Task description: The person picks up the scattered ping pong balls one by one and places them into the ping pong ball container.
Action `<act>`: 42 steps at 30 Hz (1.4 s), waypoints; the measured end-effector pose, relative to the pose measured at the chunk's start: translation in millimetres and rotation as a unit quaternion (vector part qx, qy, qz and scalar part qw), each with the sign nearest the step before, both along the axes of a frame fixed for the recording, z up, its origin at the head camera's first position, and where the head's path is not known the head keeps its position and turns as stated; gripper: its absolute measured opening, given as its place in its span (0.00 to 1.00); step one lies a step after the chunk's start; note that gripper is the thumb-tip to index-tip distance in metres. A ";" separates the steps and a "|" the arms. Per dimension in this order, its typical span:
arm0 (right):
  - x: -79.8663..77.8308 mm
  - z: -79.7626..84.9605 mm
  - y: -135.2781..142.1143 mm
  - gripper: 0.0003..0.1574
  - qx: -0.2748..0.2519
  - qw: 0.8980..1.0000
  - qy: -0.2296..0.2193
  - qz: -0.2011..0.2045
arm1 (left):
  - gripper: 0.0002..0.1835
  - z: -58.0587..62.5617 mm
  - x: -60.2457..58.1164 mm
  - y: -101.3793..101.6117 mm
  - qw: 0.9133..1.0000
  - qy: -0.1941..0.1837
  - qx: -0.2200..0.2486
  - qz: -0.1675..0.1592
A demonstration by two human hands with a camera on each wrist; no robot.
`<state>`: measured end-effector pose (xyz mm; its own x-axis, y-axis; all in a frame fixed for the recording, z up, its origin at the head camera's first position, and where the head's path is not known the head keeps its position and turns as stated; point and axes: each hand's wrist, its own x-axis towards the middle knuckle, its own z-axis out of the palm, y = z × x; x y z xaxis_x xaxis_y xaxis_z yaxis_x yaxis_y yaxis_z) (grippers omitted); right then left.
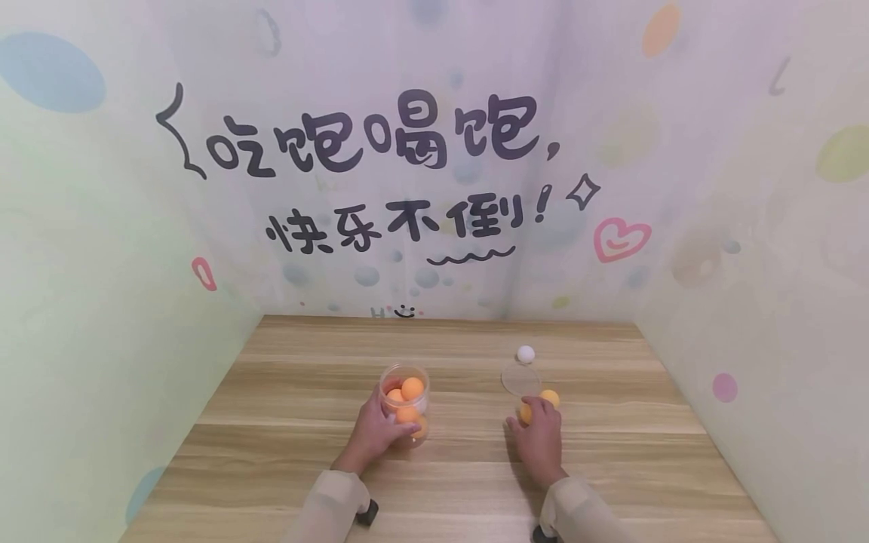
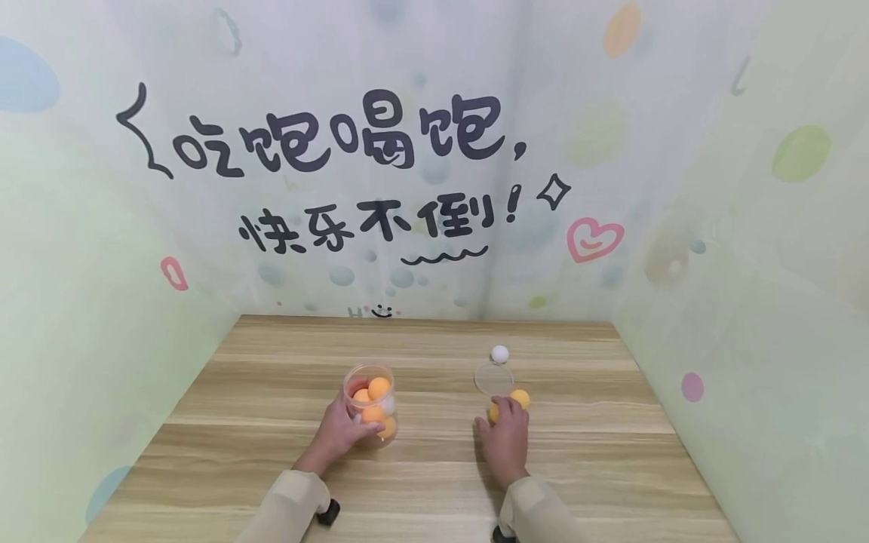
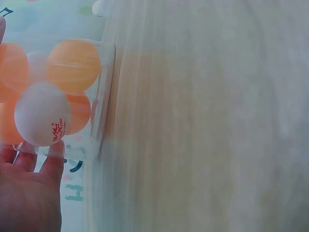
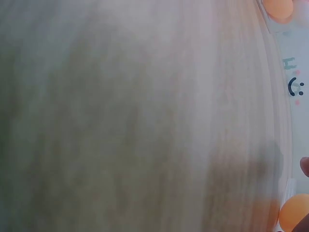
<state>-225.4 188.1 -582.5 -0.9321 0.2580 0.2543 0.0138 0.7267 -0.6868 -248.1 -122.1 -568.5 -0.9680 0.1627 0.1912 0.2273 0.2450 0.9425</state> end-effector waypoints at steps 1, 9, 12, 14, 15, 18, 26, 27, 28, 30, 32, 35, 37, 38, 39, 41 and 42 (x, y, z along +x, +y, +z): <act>0.0 -0.4 -0.4 0.31 0.000 1.000 -0.001 0.002 | 0.51 0.0 0.1 -0.1 1.000 0.000 0.000 0.000; -0.5 -2.0 -4.6 0.29 -0.015 1.000 0.010 0.006 | 0.50 -1.3 0.0 -0.4 1.000 0.003 0.003 0.001; -1.0 -4.7 -5.2 0.29 -0.018 1.000 0.019 0.012 | 0.50 -2.3 -0.3 -0.5 1.000 0.002 0.001 0.002; -1.3 -5.4 -5.6 0.29 -0.021 0.999 0.019 0.017 | 0.50 -2.1 -0.5 -0.3 1.000 -0.002 -0.001 0.004; -1.4 -5.5 -5.8 0.29 -0.022 0.999 0.016 0.019 | 0.50 -1.9 -0.5 -0.2 1.000 -0.005 -0.003 0.005; -2.0 -5.4 -6.5 0.29 -0.027 0.999 0.012 0.022 | 0.50 -1.6 -0.8 0.3 1.000 -0.009 -0.006 0.007; -1.5 -4.4 -9.1 0.29 -0.036 0.999 0.018 0.028 | 0.49 -0.9 -1.5 1.1 1.000 -0.016 -0.008 0.006; -1.2 -4.5 -9.4 0.28 -0.037 0.999 0.025 0.032 | 0.49 -0.7 -1.2 1.0 1.000 -0.015 -0.008 0.007; -0.9 -4.8 -9.7 0.28 -0.038 0.998 0.030 0.036 | 0.49 -0.7 -1.2 0.8 1.000 -0.015 -0.008 0.007; -0.3 -5.6 -10.7 0.28 -0.040 0.997 0.042 0.045 | 0.50 -0.6 -0.4 0.6 1.000 -0.013 -0.006 0.007; 0.0 -6.6 -11.5 0.28 -0.045 0.996 0.054 0.054 | 0.50 -1.0 -0.1 0.4 1.000 -0.008 -0.002 0.006; -0.8 -8.4 -12.7 0.27 -0.049 0.995 0.067 0.063 | 0.50 -1.7 -0.1 0.4 1.000 0.000 0.002 0.005; -1.7 -9.3 -13.2 0.25 -0.051 0.994 0.071 0.067 | 0.50 -1.7 -0.2 0.4 1.000 0.002 0.001 0.006; -2.2 -9.6 -13.4 0.24 -0.051 0.994 0.071 0.069 | 0.50 -1.6 -0.2 0.5 1.000 0.002 0.000 0.006; -2.6 -10.0 -13.6 0.24 -0.050 0.994 0.070 0.072 | 0.50 -1.3 -0.2 0.5 1.000 0.001 -0.001 0.007; -3.3 -10.4 -13.9 0.23 -0.049 0.994 0.066 0.076 | 0.50 -0.9 0.0 0.5 1.000 -0.001 -0.001 0.007; -3.6 -10.4 -13.9 0.23 -0.049 0.994 0.064 0.078 | 0.50 -0.6 0.0 0.5 1.000 -0.002 -0.002 0.007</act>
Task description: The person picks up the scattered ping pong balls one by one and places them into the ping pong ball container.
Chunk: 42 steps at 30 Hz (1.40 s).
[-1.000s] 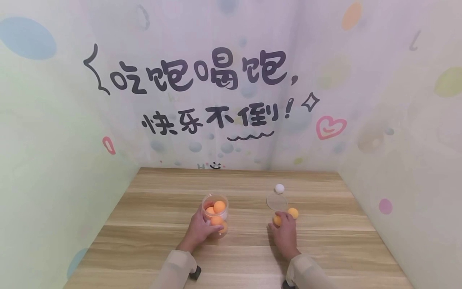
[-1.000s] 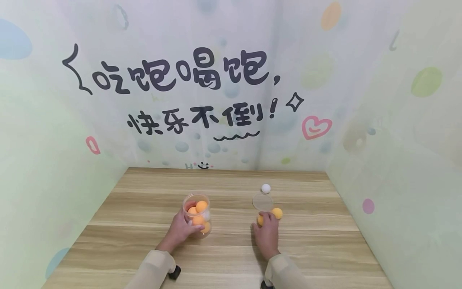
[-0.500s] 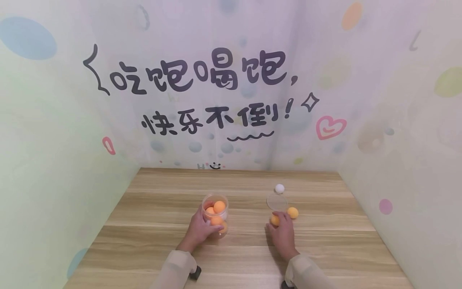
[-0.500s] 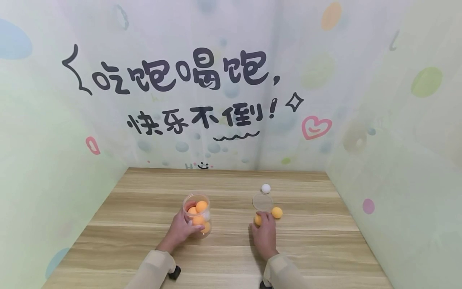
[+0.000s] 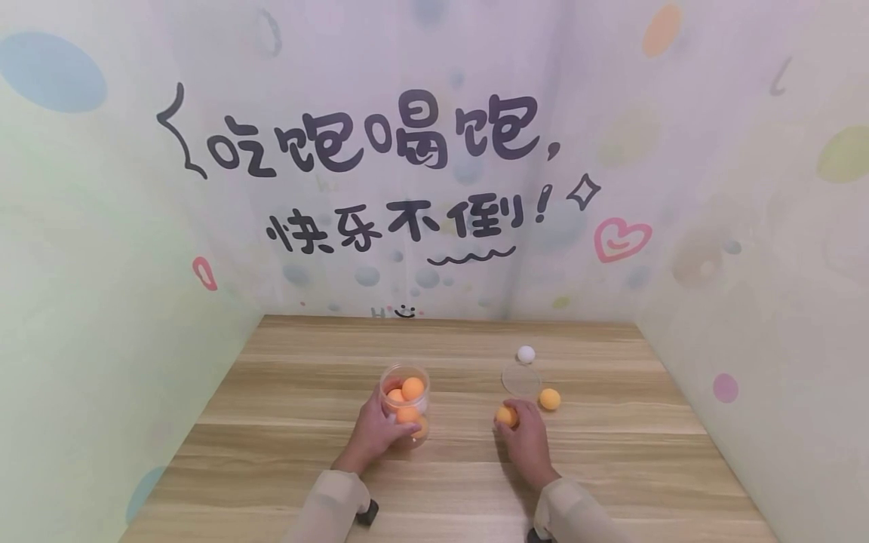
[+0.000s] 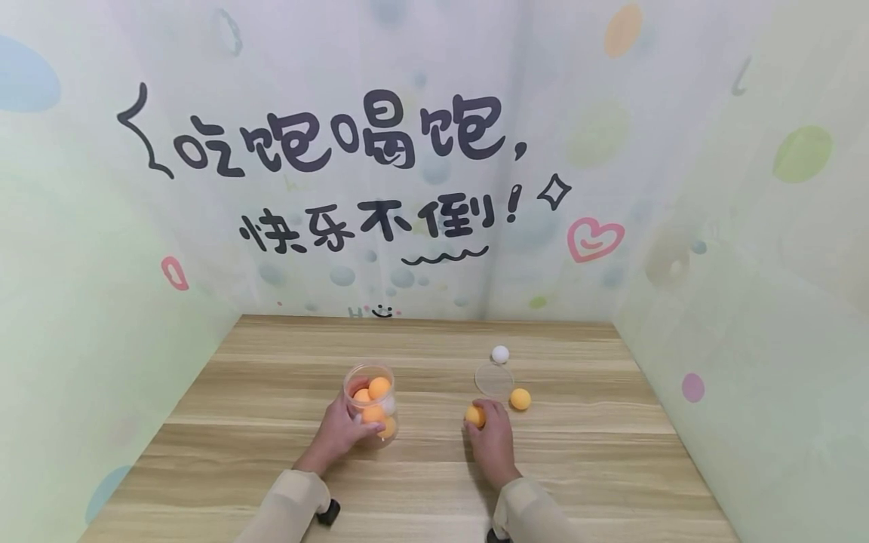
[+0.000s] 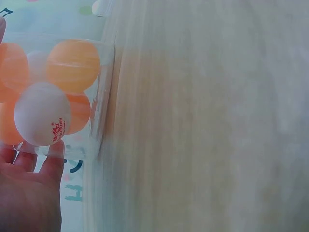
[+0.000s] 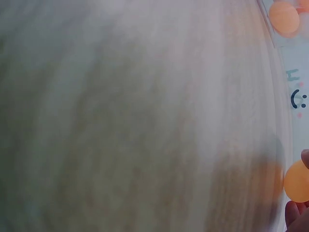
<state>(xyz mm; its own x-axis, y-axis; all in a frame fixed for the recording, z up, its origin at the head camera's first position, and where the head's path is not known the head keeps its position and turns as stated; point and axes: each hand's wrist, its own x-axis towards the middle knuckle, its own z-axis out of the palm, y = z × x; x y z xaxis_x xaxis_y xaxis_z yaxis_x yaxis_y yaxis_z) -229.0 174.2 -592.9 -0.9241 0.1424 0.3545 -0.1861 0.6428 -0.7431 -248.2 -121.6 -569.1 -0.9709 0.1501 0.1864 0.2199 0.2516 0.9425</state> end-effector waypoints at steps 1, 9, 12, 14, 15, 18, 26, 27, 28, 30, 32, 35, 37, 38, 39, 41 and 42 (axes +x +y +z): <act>-0.2 0.2 -0.2 0.23 0.000 1.000 -0.001 0.002 | 0.50 0.3 0.1 0.0 1.000 -0.001 0.000 0.000; 0.1 2.6 -2.3 0.23 0.005 1.000 -0.013 0.006 | 0.51 0.8 0.7 0.0 1.000 0.000 -0.002 -0.001; 0.6 4.4 -4.4 0.24 0.000 1.000 -0.016 0.004 | 0.51 0.7 0.9 -0.2 1.000 0.001 -0.003 -0.002; 1.1 5.6 -6.2 0.24 -0.003 1.000 -0.015 0.003 | 0.51 0.8 1.1 -0.3 1.000 0.001 -0.004 -0.002; 1.3 6.1 -7.2 0.24 -0.005 1.000 -0.016 0.002 | 0.51 0.8 1.0 -0.4 1.000 0.000 -0.004 -0.002; 2.1 8.1 -10.1 0.24 -0.006 1.000 -0.015 -0.002 | 0.50 0.9 0.9 -0.4 1.000 0.000 -0.003 -0.002; 3.3 13.3 -17.5 0.24 -0.036 0.999 -0.002 0.009 | 0.50 1.2 0.4 -0.3 1.000 -0.002 -0.003 0.000; 3.6 13.9 -18.4 0.24 -0.045 0.999 0.001 0.014 | 0.50 1.1 0.4 -0.3 1.000 -0.002 -0.003 0.000; 4.0 14.3 -19.5 0.24 -0.055 0.998 0.004 0.019 | 0.50 0.9 0.3 -0.3 1.000 -0.002 -0.004 0.000; 4.7 15.6 -21.9 0.24 -0.076 0.997 0.014 0.032 | 0.50 0.9 0.4 -0.5 1.000 -0.001 -0.006 0.001; 5.7 17.2 -24.5 0.23 -0.091 0.995 0.025 0.042 | 0.50 0.6 0.3 -0.5 1.000 -0.001 -0.006 0.000; 6.5 19.8 -28.8 0.22 -0.113 0.992 0.029 0.053 | 0.51 0.5 0.3 -0.6 1.000 -0.001 -0.007 0.000; 7.2 21.3 -31.1 0.22 -0.120 0.991 0.031 0.058 | 0.51 0.2 0.1 -0.5 1.000 -0.001 -0.008 0.000; 7.5 22.0 -32.3 0.22 -0.124 0.990 0.030 0.059 | 0.51 0.2 0.2 -0.5 1.000 -0.001 -0.008 0.000; 7.9 23.1 -33.6 0.22 -0.127 0.990 0.029 0.061 | 0.51 0.2 0.3 -0.4 1.000 -0.001 -0.009 0.000; 8.6 24.4 -35.6 0.22 -0.128 0.990 0.026 0.062 | 0.51 0.5 0.6 -0.3 1.000 0.000 -0.009 0.000; 9.0 25.2 -36.6 0.22 -0.128 0.990 0.025 0.062 | 0.51 0.7 0.7 -0.2 1.000 0.000 -0.009 0.000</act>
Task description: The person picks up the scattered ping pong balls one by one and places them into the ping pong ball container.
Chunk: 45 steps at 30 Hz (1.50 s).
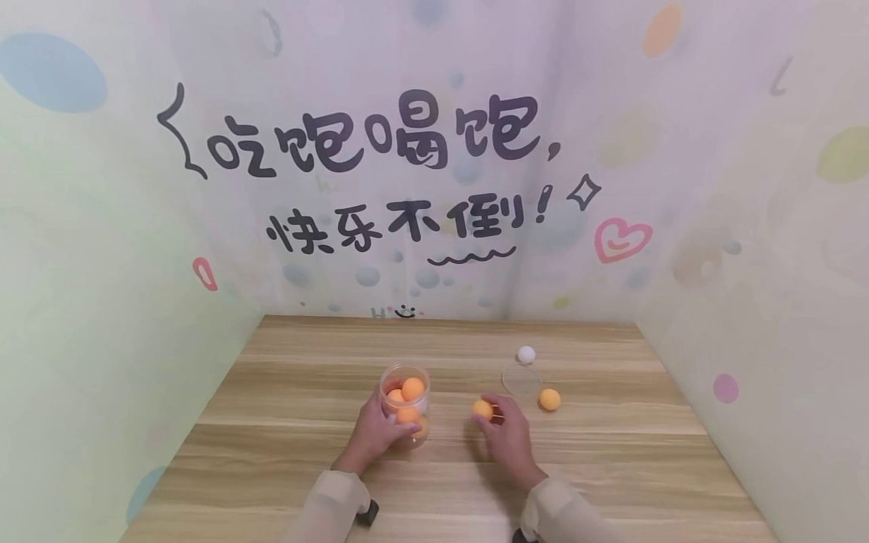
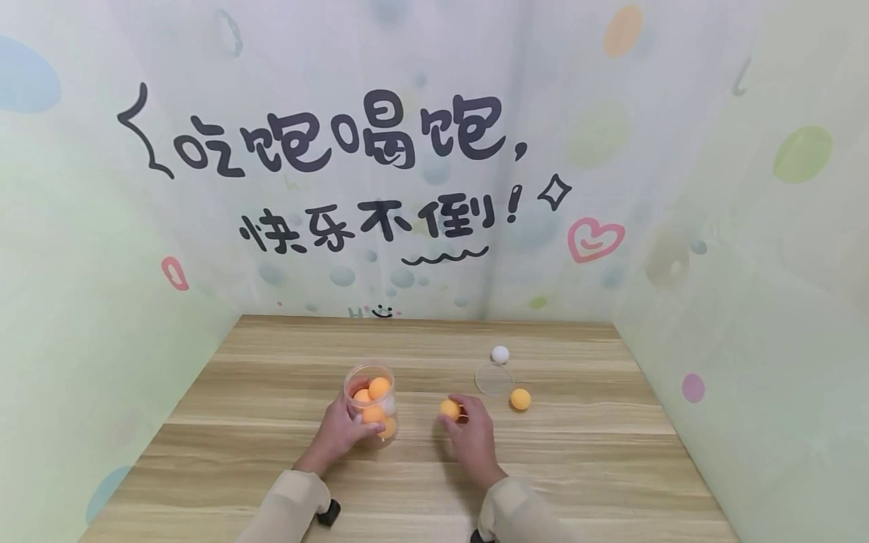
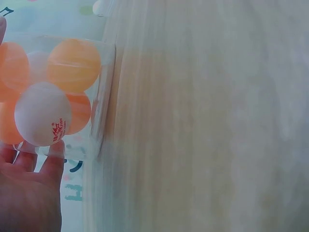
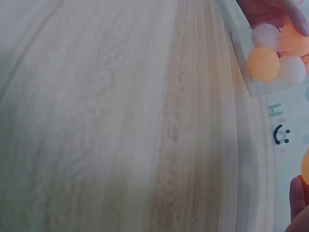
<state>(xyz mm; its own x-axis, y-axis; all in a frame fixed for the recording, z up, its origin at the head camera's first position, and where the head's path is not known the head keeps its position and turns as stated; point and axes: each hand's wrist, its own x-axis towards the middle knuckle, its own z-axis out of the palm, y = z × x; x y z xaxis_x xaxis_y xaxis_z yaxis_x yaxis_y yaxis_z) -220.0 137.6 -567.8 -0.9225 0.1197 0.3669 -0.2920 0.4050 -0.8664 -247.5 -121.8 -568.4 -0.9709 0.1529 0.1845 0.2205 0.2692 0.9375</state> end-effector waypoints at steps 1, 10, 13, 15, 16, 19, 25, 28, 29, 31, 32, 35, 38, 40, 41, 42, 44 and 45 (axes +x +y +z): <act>0.4 0.7 -1.2 0.22 -0.003 1.000 -0.002 0.000 | 0.51 0.3 0.1 0.1 1.000 -0.001 0.000 0.000; 3.8 3.4 -9.3 0.24 -0.030 0.999 0.018 0.006 | 0.50 2.2 1.2 0.2 1.000 0.003 0.007 0.001; 3.9 4.4 -11.5 0.25 -0.025 0.999 0.040 0.010 | 0.50 2.5 1.5 0.3 1.000 0.006 0.006 0.001; 3.9 5.2 -13.0 0.25 -0.022 0.998 0.050 0.011 | 0.50 2.6 1.5 0.4 1.000 0.007 0.006 0.001; 4.2 6.2 -13.8 0.26 -0.023 0.998 0.053 0.012 | 0.50 2.8 1.5 0.5 1.000 0.007 0.006 0.000; 4.4 7.8 -15.8 0.25 -0.022 0.998 0.056 0.014 | 0.51 3.0 1.1 0.7 1.000 0.007 0.006 -0.001; 13.7 28.0 -25.0 0.24 -0.027 0.995 0.091 0.022 | 0.50 2.6 0.9 0.6 1.000 0.013 0.007 -0.001; 20.7 44.4 -30.8 0.22 -0.033 0.995 0.090 0.025 | 0.49 1.9 0.7 0.5 1.000 0.011 0.009 0.002; 22.0 48.3 -32.2 0.22 -0.035 0.996 0.083 0.026 | 0.49 1.8 0.8 0.5 1.000 0.013 0.011 0.000; 23.8 54.2 -35.1 0.22 -0.038 0.997 0.068 0.028 | 0.49 1.7 0.8 0.6 1.000 0.014 0.012 0.001; 24.2 56.3 -36.5 0.22 -0.041 0.997 0.062 0.031 | 0.49 1.5 0.8 0.6 1.000 0.012 0.012 0.002; 24.0 59.0 -39.8 0.23 -0.049 0.996 0.058 0.040 | 0.49 2.1 1.0 1.1 1.000 0.011 0.011 0.003; 23.8 60.3 -41.9 0.23 -0.055 0.995 0.063 0.046 | 0.49 4.1 1.9 2.0 1.000 0.009 0.009 0.006; 24.2 61.3 -43.0 0.23 -0.054 0.995 0.064 0.046 | 0.49 11.9 6.1 3.0 1.000 0.013 0.006 0.003; 24.5 61.8 -43.4 0.23 -0.054 0.996 0.063 0.045 | 0.48 16.8 8.9 3.3 1.000 0.014 0.005 0.002; 24.7 62.1 -43.8 0.23 -0.053 0.996 0.062 0.044 | 0.48 21.9 11.6 3.5 1.000 0.014 0.004 0.000; 25.2 62.6 -44.5 0.23 -0.050 0.996 0.055 0.043 | 0.47 33.4 18.2 4.0 1.000 0.015 0.001 -0.004; 25.5 63.1 -45.1 0.23 -0.051 0.997 0.049 0.043 | 0.46 38.4 21.1 4.1 1.000 0.017 0.000 -0.005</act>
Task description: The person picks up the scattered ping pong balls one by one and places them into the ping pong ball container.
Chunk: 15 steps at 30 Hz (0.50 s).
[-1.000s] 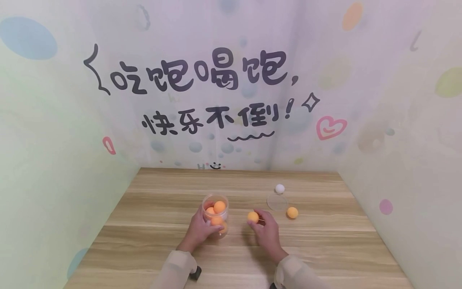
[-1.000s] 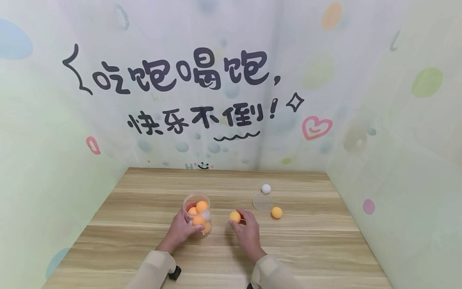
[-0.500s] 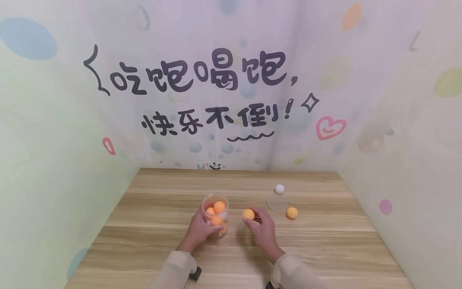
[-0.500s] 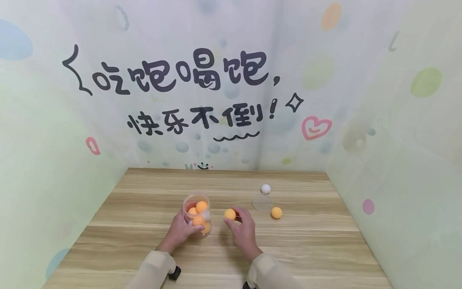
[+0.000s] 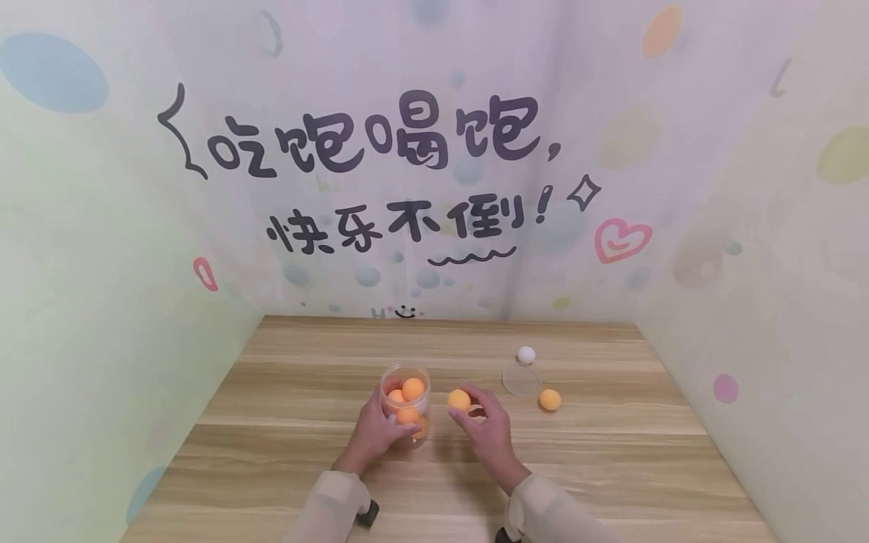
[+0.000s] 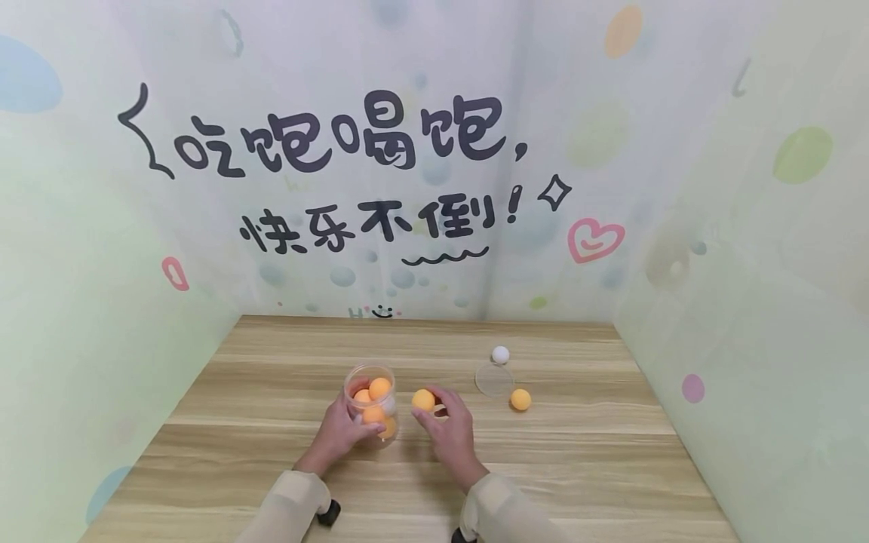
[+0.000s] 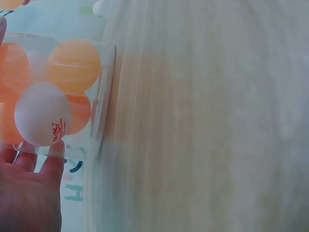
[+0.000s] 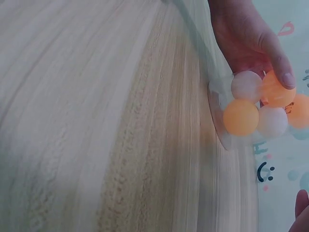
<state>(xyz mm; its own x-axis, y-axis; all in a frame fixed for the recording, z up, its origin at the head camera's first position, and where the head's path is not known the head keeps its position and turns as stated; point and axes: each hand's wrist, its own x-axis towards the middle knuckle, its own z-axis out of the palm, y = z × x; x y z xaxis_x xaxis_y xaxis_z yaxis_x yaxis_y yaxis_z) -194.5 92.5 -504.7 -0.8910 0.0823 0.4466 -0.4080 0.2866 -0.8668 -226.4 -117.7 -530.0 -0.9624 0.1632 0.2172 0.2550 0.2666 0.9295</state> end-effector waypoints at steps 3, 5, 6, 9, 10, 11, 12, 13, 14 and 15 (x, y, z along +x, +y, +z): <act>0.6 1.2 -1.3 0.24 0.006 1.000 -0.019 0.001 | 0.47 -6.9 -3.8 -1.2 1.000 -0.006 0.005 -0.001; -4.2 -7.4 -1.5 0.25 0.006 1.000 -0.024 0.002 | 0.47 -17.6 -9.5 -2.4 1.000 -0.007 0.006 0.001; -6.8 -11.5 -1.6 0.25 0.005 1.000 -0.024 0.003 | 0.48 -23.4 -12.8 -3.0 1.000 -0.010 0.008 0.001; -15.7 -25.9 -1.5 0.25 0.003 1.000 -0.008 0.004 | 0.49 -33.8 -18.4 -4.1 1.000 -0.016 0.004 0.005; -18.6 -30.2 -1.6 0.26 -0.002 1.000 0.000 0.006 | 0.49 -33.4 -18.0 -4.0 1.000 -0.017 0.003 0.007; -19.3 -30.4 -2.1 0.26 0.002 1.000 0.009 0.007 | 0.49 -33.3 -17.8 -3.9 1.000 -0.017 0.002 0.009; -19.7 -30.0 -2.7 0.25 0.001 1.000 0.012 0.008 | 0.49 -33.1 -17.5 -3.8 1.000 -0.018 0.001 0.011; -19.8 -29.7 -3.4 0.25 0.001 1.000 0.016 0.008 | 0.49 -32.9 -17.3 -3.8 1.000 -0.019 0.000 0.012; -19.8 -29.1 -4.2 0.25 0.003 1.000 0.018 0.008 | 0.49 -32.7 -17.0 -3.7 1.000 -0.019 -0.002 0.013; -19.7 -27.9 -5.2 0.25 0.004 1.000 0.017 0.008 | 0.49 -32.6 -16.9 -3.7 1.000 -0.020 -0.003 0.014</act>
